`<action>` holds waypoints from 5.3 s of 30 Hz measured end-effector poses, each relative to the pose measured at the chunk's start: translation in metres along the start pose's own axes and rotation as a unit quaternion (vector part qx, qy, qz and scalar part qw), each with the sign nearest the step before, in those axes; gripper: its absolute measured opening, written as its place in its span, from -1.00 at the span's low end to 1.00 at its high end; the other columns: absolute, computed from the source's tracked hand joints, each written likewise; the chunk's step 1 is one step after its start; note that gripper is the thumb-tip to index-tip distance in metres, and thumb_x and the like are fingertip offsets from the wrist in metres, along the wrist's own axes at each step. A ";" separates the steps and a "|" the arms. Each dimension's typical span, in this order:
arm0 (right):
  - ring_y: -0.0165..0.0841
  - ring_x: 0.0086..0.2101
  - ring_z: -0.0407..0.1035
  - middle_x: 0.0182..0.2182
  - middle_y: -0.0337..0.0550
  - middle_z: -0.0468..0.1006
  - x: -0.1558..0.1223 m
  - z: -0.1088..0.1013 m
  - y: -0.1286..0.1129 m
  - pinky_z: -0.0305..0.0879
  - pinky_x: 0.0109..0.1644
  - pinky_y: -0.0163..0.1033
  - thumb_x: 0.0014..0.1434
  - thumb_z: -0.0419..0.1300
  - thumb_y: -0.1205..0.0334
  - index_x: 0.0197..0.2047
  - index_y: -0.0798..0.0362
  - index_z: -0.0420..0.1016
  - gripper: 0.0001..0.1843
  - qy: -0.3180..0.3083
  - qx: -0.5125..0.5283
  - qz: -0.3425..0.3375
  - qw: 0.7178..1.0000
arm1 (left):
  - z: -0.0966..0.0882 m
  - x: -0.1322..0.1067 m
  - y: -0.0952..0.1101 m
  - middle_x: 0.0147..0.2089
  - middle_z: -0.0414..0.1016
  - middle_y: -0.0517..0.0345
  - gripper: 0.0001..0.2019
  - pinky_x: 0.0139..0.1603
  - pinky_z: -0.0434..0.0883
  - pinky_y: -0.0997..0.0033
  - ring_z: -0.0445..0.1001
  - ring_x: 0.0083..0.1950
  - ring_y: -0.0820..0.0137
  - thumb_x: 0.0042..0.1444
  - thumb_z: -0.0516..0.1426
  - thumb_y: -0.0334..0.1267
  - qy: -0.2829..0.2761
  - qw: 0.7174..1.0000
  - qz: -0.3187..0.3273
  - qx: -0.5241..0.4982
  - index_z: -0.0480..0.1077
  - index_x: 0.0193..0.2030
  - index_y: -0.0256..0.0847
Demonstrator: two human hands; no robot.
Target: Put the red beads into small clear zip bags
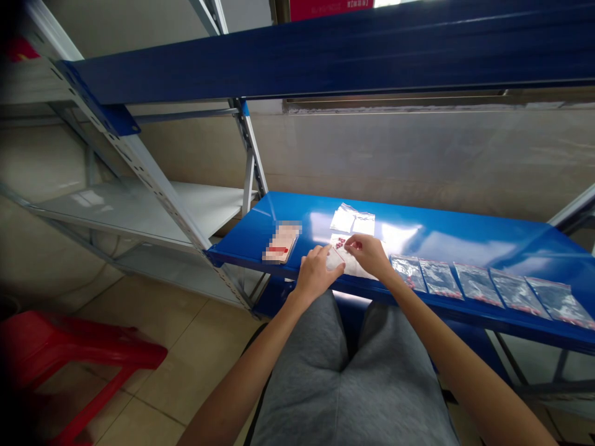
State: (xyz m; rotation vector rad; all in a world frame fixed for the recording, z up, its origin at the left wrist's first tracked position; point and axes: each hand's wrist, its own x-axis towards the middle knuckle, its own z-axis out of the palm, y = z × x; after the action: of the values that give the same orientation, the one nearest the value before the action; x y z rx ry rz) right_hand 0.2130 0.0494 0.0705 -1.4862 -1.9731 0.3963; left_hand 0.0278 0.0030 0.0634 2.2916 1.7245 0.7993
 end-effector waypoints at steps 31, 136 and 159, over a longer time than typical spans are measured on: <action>-0.25 -0.34 0.38 -0.38 -0.08 0.55 -0.016 0.016 0.009 0.22 -0.21 -0.19 0.26 0.16 0.19 -0.33 0.06 0.52 -0.82 0.023 -0.037 -0.005 0.999 | 0.002 -0.002 -0.001 0.06 0.53 -0.01 -0.48 0.08 0.37 0.19 0.46 0.10 0.15 0.26 0.20 0.00 -0.010 1.000 0.026 0.002 0.36 0.27 -0.21; -0.35 -0.41 0.32 -0.41 -0.13 0.58 0.021 -0.002 -0.039 0.19 -0.35 -0.26 0.23 0.18 -0.01 -0.27 0.10 0.62 -0.65 -0.121 0.150 -0.044 0.980 | -0.010 0.007 -0.019 -0.14 0.55 0.07 -0.69 -0.06 0.40 0.24 0.49 -0.06 0.21 0.26 0.22 -0.02 0.043 0.991 0.029 -0.127 0.48 -0.01 -0.19; -0.28 -0.32 0.40 -0.25 0.03 0.58 0.029 0.025 0.008 0.16 -0.26 -0.26 0.29 0.13 0.37 -0.15 0.12 0.64 -0.77 -0.043 -0.160 -0.074 0.983 | -0.011 0.006 -0.018 -0.13 0.56 0.06 -0.72 -0.02 0.37 0.23 0.49 -0.05 0.20 0.23 0.25 -0.09 0.040 0.991 0.027 -0.129 0.49 -0.03 -0.21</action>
State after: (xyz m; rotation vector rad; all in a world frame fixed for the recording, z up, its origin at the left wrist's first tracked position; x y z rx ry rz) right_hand 0.1983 0.0826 0.0551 -1.5189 -2.2836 0.0810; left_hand 0.0087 0.0120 0.0665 2.1669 1.4941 1.0697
